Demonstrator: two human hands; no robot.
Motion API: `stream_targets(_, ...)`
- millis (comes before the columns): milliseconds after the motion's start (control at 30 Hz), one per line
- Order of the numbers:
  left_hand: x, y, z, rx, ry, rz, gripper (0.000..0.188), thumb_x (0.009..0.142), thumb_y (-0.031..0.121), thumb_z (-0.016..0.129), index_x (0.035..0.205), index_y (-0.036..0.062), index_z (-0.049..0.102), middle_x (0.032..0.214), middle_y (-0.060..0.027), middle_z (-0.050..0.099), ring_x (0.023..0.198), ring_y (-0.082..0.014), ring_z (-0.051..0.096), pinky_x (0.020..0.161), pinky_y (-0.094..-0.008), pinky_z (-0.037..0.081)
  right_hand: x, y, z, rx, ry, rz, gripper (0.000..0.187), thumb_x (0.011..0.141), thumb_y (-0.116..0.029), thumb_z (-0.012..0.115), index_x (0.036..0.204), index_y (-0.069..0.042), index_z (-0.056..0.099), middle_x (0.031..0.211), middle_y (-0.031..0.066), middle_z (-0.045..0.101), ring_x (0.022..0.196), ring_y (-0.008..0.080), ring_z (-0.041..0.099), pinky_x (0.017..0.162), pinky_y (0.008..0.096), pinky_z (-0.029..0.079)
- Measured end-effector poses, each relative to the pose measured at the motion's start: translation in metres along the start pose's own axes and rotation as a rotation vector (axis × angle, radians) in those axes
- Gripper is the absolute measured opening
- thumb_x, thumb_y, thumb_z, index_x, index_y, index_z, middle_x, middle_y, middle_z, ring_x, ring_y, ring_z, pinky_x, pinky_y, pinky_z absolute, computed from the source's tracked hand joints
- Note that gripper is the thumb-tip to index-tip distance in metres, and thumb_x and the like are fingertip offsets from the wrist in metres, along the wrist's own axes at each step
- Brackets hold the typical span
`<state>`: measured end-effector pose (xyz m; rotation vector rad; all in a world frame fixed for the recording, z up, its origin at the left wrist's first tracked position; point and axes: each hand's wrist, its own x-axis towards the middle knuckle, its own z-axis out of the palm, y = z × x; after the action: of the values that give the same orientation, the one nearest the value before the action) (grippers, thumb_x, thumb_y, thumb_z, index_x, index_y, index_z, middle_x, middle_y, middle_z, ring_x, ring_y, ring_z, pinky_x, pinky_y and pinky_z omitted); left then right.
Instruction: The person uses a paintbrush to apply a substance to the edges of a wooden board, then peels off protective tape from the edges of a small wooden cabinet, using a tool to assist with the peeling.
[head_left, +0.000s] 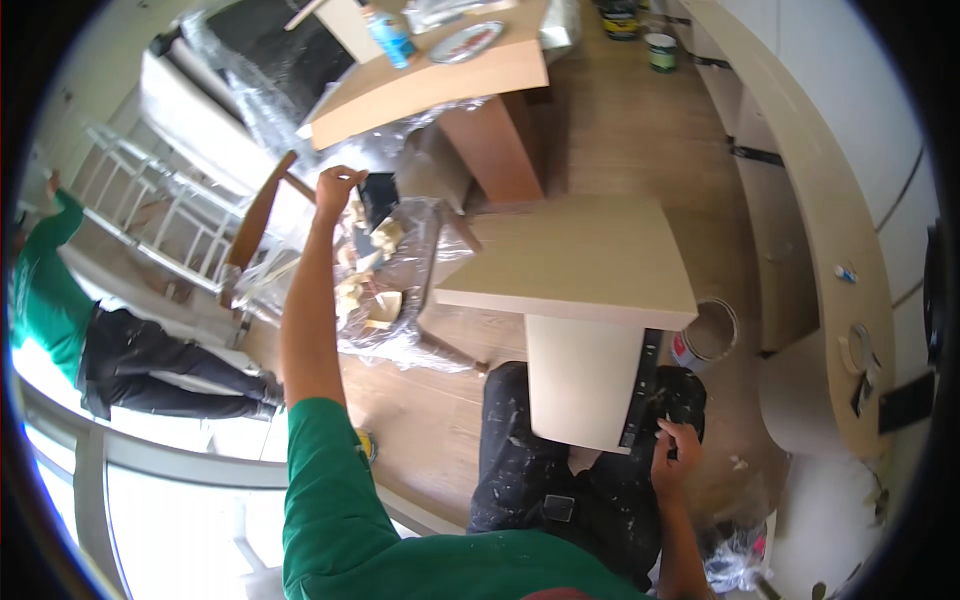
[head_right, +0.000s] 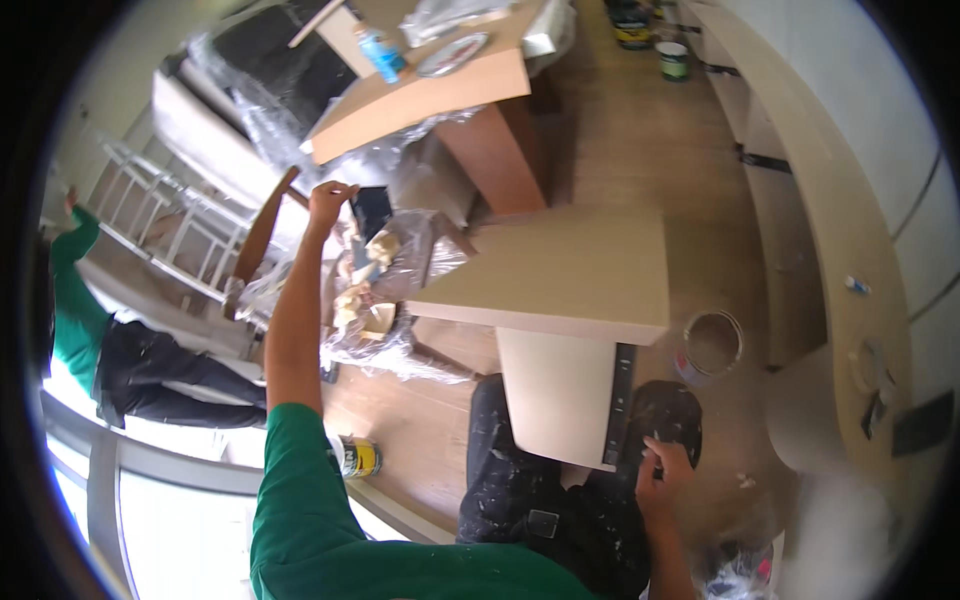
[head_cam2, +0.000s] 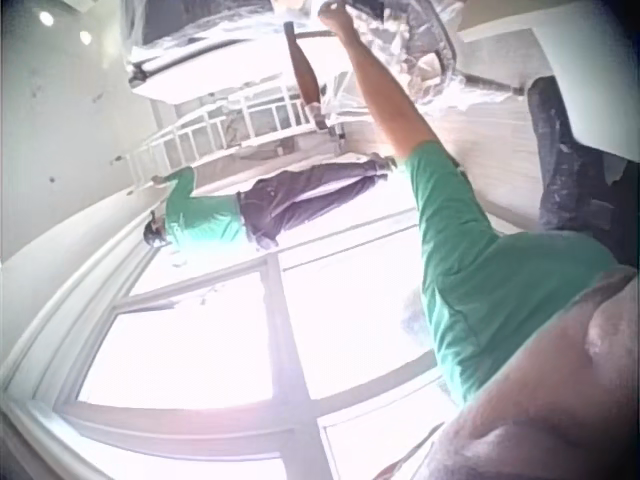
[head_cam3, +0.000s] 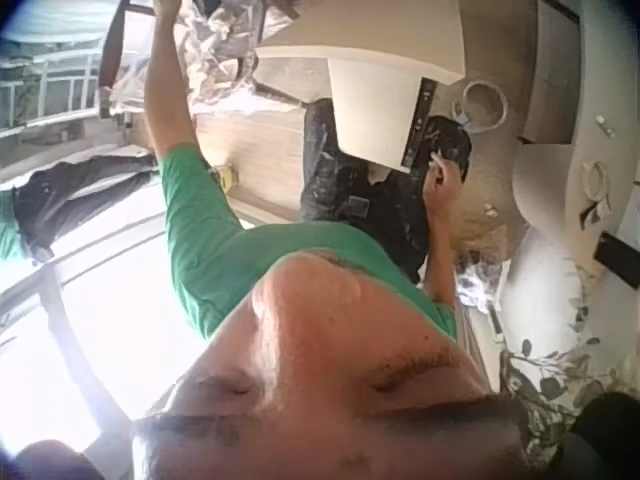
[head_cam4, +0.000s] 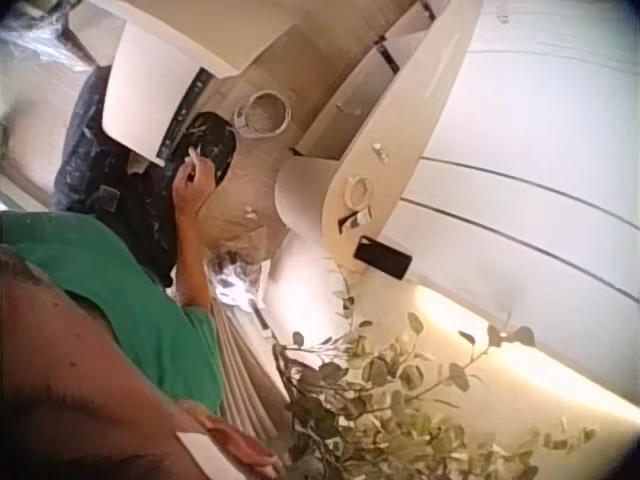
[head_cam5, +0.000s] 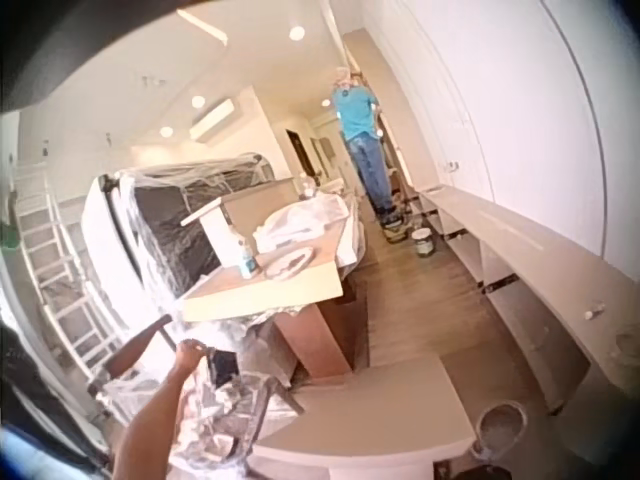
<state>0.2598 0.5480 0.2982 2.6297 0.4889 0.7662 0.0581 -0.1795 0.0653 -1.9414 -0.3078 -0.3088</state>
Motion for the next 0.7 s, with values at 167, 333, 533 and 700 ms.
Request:
stream_targets(167, -0.020, 0.010, -0.038, -0.507, 0.116, -0.222, 0.024, 0.091, 0.027, 0.083, 0.092, 0.0052, 0.072, 0.083, 0.0002, 0.067, 0.074, -0.0094, 0.062, 0.070, -0.0261, 0.055, 0.000, -0.005, 0.000, 0.054, -0.012, 0.026, 0.023, 0.087, 0.006, 0.061, 0.106, 0.000, 0.073, 0.085, 0.0132, 0.066, 0.073, 0.0223, 0.065, 0.065, 0.0321, 0.052)
stream_targets(333, -0.037, 0.022, -0.064, -0.800, 0.221, -0.241, 0.020, 0.094, 0.023, 0.080, 0.092, 0.0053, 0.070, 0.078, 0.0021, 0.061, 0.071, -0.0079, 0.060, 0.070, -0.0245, 0.057, 0.000, -0.006, -0.003, 0.048, -0.028, 0.013, 0.024, 0.088, 0.006, 0.061, 0.108, 0.001, 0.072, 0.086, 0.0133, 0.066, 0.075, 0.0224, 0.065, 0.067, 0.0315, 0.052)
stream_targets(533, -0.061, 0.086, -0.109, -0.863, 0.146, -0.147, 0.019, 0.096, 0.023, 0.078, 0.086, 0.0114, 0.067, 0.076, 0.0047, 0.060, 0.068, -0.0049, 0.057, 0.069, -0.0231, 0.055, -0.008, 0.005, 0.003, 0.183, 0.006, 0.059, 0.023, 0.095, 0.002, 0.059, 0.115, 0.001, 0.070, 0.094, 0.0110, 0.068, 0.080, 0.0187, 0.065, 0.072, 0.0308, 0.051)
stream_targets(700, -0.105, 0.210, -0.138, -0.868, -0.029, -0.028, 0.015, 0.099, 0.020, 0.073, 0.088, 0.0120, 0.066, 0.082, 0.0045, 0.060, 0.075, -0.0042, 0.056, 0.075, -0.0225, 0.052, -0.004, -0.004, -0.003, 0.341, 0.194, 0.110, 0.030, 0.100, -0.004, 0.056, 0.128, 0.004, 0.063, 0.111, 0.0115, 0.067, 0.094, 0.0162, 0.063, 0.084, 0.0304, 0.050)
